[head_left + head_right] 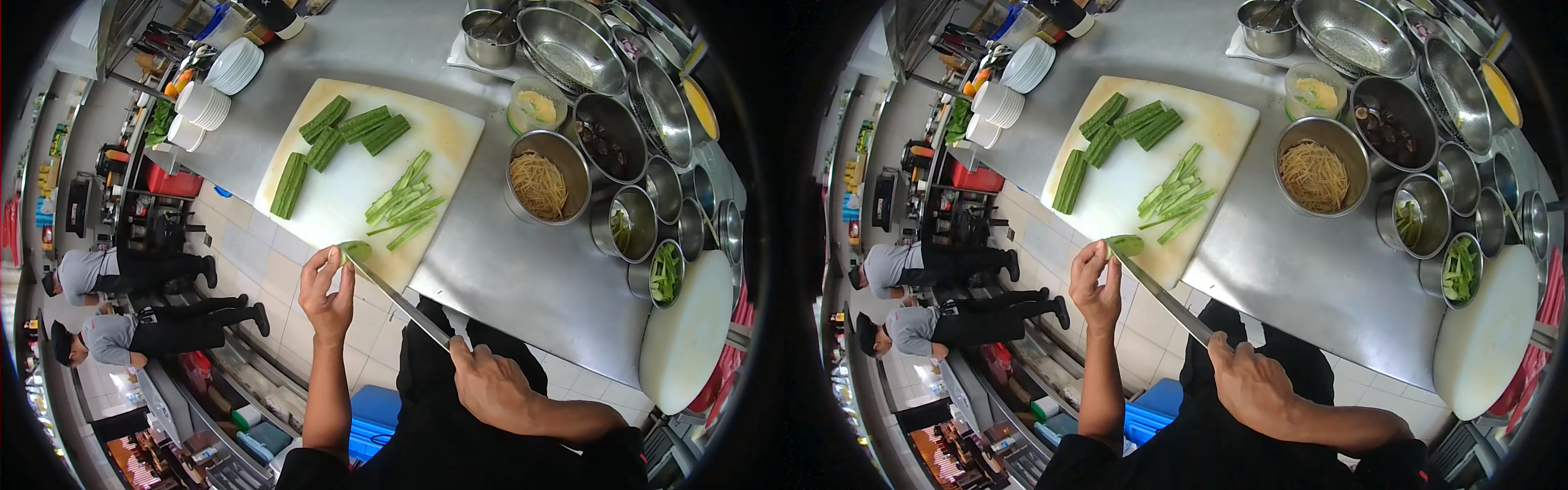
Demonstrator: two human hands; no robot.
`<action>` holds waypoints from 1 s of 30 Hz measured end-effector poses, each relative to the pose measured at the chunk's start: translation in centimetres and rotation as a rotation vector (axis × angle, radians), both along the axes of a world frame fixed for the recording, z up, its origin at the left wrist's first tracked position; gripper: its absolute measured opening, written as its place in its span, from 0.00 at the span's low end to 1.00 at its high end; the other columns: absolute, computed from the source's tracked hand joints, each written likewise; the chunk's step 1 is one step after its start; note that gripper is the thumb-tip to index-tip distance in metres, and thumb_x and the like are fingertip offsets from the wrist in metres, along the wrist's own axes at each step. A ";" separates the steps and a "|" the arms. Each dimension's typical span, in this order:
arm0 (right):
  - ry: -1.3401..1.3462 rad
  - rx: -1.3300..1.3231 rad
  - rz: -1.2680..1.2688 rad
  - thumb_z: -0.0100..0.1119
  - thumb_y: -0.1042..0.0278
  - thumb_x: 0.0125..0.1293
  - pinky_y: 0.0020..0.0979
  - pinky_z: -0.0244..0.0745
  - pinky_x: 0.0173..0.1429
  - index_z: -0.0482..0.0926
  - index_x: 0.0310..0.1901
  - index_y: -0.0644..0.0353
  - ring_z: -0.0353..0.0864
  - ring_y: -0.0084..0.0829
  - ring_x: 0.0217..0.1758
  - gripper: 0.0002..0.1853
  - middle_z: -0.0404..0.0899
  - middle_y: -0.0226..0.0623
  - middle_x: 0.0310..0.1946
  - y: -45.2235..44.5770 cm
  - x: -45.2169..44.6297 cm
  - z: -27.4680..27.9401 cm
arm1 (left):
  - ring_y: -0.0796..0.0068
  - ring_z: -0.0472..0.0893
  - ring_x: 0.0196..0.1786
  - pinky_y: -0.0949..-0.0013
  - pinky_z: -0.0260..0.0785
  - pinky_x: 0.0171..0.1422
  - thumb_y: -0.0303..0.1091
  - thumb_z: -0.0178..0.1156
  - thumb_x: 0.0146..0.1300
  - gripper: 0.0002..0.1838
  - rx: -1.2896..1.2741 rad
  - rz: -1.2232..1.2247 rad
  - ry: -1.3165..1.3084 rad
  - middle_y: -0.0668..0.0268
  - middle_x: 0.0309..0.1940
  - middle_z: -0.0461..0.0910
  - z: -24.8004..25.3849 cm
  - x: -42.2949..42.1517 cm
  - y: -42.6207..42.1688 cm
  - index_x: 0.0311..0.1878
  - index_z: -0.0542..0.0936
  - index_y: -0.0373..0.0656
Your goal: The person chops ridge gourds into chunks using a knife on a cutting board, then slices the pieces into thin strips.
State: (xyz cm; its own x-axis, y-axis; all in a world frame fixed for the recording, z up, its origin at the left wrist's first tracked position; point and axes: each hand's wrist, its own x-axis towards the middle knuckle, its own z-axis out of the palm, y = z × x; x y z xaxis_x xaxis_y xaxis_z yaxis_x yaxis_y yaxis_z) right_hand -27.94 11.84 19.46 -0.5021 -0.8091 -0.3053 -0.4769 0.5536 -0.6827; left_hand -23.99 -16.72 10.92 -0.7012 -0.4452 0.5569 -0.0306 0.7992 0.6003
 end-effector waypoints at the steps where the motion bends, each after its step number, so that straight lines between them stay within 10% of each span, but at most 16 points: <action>1: 0.014 -0.007 0.004 0.51 0.74 0.68 0.43 0.81 0.24 0.67 0.59 0.77 0.84 0.50 0.21 0.21 0.77 0.55 0.24 0.0 0.0 0.0 | 0.62 0.84 0.48 0.66 0.76 0.54 0.16 0.70 0.56 0.22 0.001 -0.001 0.001 0.54 0.47 0.83 0.0 0.0 0.0 0.55 0.85 0.38; 30: 0.079 0.069 -0.025 0.54 0.76 0.64 0.38 0.82 0.23 0.69 0.56 0.76 0.85 0.47 0.21 0.20 0.78 0.55 0.25 -2.9 0.5 -0.8 | 0.61 0.85 0.48 0.65 0.78 0.53 0.16 0.72 0.55 0.22 -0.053 -0.021 -0.011 0.53 0.47 0.84 0.6 -0.3 -0.1 0.55 0.85 0.40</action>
